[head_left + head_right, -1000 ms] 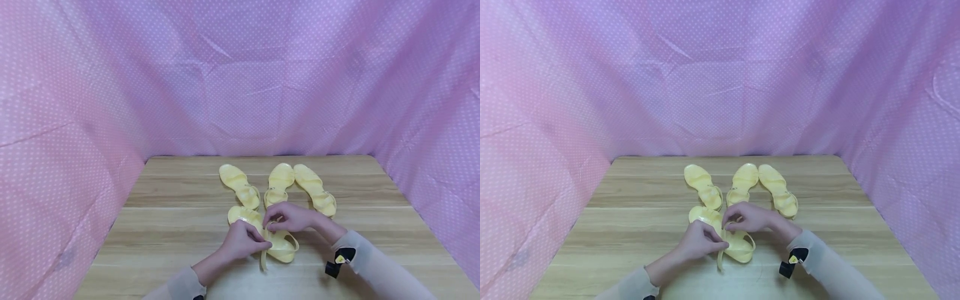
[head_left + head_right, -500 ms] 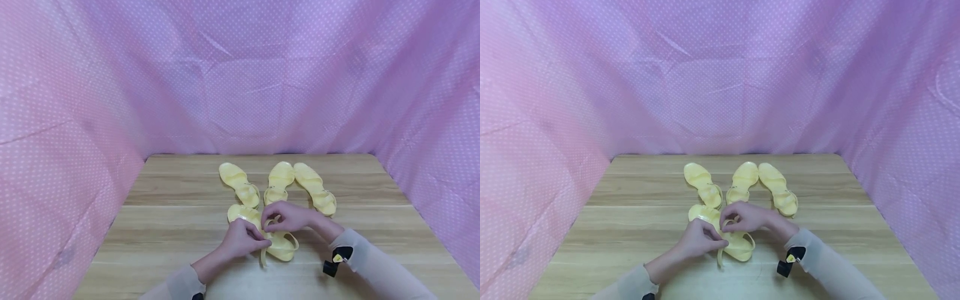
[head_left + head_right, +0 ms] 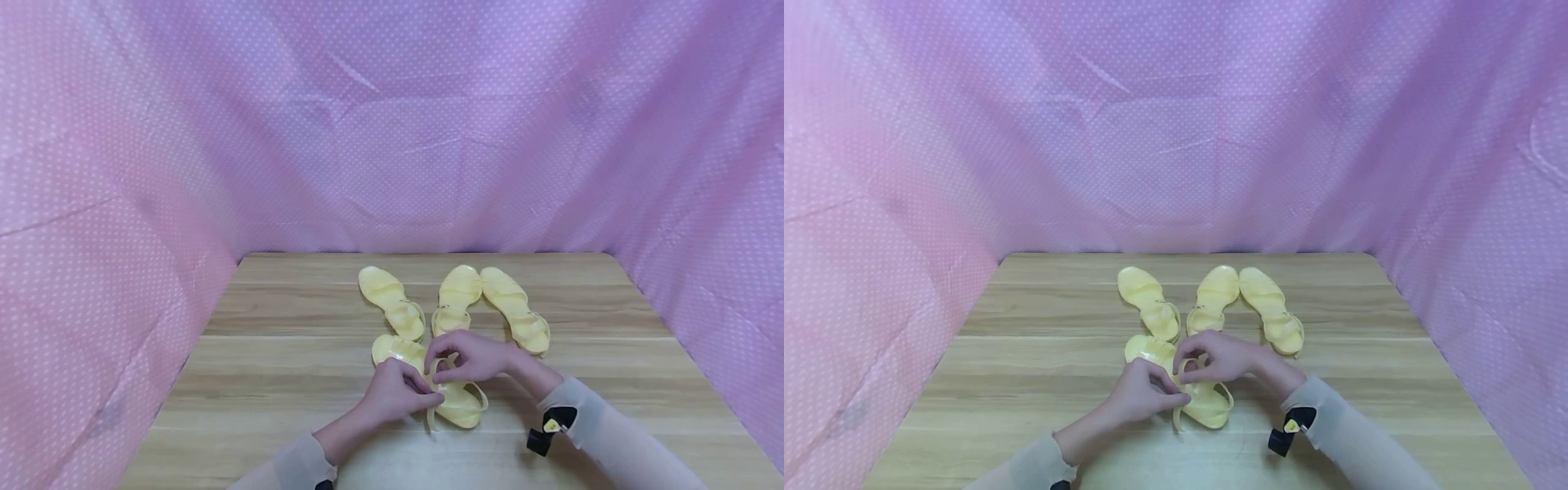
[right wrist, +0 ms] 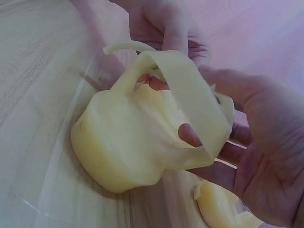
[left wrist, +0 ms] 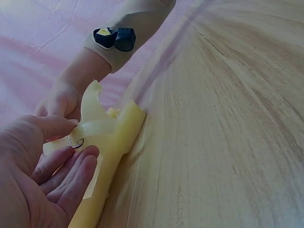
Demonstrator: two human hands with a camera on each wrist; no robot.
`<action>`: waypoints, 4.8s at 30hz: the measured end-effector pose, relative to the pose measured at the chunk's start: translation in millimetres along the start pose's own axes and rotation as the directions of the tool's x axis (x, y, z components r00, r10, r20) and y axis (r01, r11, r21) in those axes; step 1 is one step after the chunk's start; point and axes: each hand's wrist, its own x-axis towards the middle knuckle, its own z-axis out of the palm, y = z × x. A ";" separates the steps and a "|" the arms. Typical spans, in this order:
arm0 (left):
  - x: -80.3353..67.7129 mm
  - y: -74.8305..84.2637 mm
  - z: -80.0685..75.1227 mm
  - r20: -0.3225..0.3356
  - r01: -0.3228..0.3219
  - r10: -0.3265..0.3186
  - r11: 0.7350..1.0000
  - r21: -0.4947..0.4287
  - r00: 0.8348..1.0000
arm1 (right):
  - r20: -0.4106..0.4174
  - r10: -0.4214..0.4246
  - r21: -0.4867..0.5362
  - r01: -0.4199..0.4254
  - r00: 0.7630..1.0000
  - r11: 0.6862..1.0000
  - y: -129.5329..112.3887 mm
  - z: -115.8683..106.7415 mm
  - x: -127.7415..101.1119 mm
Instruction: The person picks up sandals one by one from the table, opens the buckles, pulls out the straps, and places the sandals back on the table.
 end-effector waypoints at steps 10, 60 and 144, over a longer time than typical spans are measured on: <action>-5.2 -0.5 0.3 -0.006 0.025 -0.025 0.999 -0.024 1.000 | -0.030 0.017 0.015 -0.016 0.999 1.000 1.1 1.5 -1.2; -5.9 -3.3 2.5 -0.032 -0.017 0.016 0.999 -0.040 0.999 | -0.026 0.007 0.113 -0.004 1.000 0.994 3.7 6.6 -2.2; 19.7 -21.9 -57.6 -0.201 0.039 0.074 0.860 0.508 0.977 | -0.187 0.117 -0.338 -0.175 0.975 0.925 -44.9 42.4 -68.5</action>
